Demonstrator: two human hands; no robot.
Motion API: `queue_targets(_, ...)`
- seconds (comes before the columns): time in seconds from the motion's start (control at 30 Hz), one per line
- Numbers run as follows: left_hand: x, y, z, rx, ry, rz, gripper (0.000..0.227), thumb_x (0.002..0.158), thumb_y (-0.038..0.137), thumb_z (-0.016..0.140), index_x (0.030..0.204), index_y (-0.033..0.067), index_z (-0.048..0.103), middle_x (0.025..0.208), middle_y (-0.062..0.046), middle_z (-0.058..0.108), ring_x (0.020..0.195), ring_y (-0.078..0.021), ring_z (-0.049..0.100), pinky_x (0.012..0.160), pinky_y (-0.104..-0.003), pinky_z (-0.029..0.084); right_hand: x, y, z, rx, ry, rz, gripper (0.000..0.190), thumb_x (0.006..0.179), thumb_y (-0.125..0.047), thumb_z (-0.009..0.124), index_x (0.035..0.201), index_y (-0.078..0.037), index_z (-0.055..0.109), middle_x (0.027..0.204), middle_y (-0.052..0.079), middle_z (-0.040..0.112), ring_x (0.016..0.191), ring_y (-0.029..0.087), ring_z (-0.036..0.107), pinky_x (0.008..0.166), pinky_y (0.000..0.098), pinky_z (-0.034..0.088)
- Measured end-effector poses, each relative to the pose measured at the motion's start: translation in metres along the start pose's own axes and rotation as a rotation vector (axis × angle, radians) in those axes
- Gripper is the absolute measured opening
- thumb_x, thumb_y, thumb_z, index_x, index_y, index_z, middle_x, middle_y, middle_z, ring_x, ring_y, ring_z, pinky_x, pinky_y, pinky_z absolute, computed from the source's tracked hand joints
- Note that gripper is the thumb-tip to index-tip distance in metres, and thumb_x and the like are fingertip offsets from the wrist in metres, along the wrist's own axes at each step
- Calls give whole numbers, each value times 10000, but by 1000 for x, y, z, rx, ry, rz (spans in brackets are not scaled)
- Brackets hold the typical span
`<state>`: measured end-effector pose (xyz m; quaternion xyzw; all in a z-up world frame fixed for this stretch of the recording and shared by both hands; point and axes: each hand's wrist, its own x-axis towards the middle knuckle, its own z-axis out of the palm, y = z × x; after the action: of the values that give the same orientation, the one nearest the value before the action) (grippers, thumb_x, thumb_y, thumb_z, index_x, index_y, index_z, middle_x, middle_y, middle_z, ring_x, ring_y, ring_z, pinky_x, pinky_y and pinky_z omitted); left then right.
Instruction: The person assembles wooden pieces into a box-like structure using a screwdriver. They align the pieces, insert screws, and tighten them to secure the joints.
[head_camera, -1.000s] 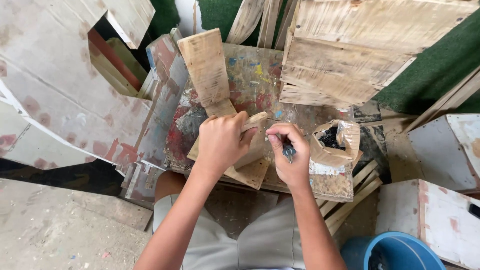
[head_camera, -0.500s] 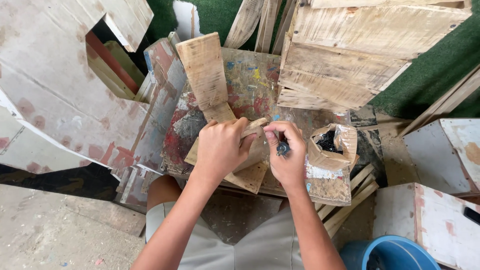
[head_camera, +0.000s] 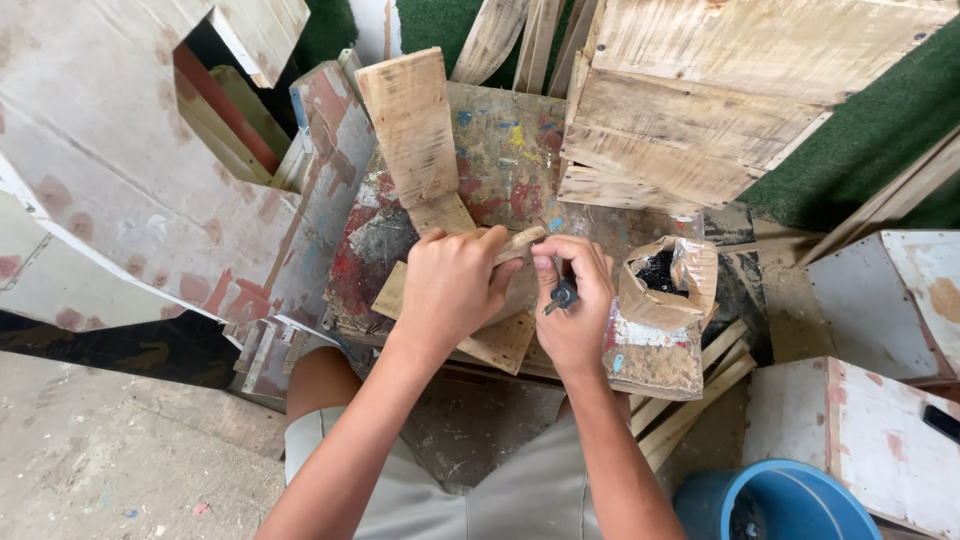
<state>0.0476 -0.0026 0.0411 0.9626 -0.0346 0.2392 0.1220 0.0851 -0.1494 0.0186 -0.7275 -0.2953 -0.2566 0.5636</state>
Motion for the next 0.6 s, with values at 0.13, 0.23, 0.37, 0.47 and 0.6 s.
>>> queue_targets(0.13, 2, 1, 1, 7, 6, -19, 215, 830, 284, 772, 809, 146, 609, 602, -6, 581, 602, -242, 679, 670, -368, 523, -8, 8, 2, 76, 10, 66, 108, 991, -17, 665, 1069, -91, 671, 906, 44, 669, 737, 174, 540, 810, 358, 417)
queue_targets(0.23, 2, 1, 2, 12, 4, -37, 215, 822, 285, 780, 821, 152, 611, 611, -4, 580, 615, -237, 681, 664, -366, 526, -11, 6, 2, 147, 9, 130, 178, 987, -30, 675, 1140, -60, 588, 972, 84, 654, 754, 174, 490, 776, 350, 412)
queue_targets(0.37, 3, 4, 4, 17, -3, -47, 232, 809, 308, 791, 895, 167, 629, 690, -8, 641, 708, -243, 719, 708, -379, 548, -24, 14, -7, 333, 46, 425, 104, 1046, -111, 578, 1133, -86, 528, 873, 33, 570, 708, 140, 497, 696, 279, 417)
queue_targets(0.47, -3, -1, 7, 5, -27, -55, 244, 820, 321, 784, 927, 174, 622, 725, -15, 658, 741, -256, 728, 723, -396, 561, -57, 32, -24, 573, 41, 662, 136, 1054, -200, 553, 1109, -139, 445, 805, -19, 478, 675, 95, 462, 653, 232, 385)
queue_targets(0.6, -3, -6, 9, 12, -49, -71, 250, 835, 357, 751, 948, 185, 611, 750, -41, 664, 728, -300, 722, 707, -449, 573, -72, 25, -52, 719, -155, 747, 356, 886, -174, 589, 1134, -141, 337, 834, 56, 507, 733, 139, 497, 675, 303, 499)
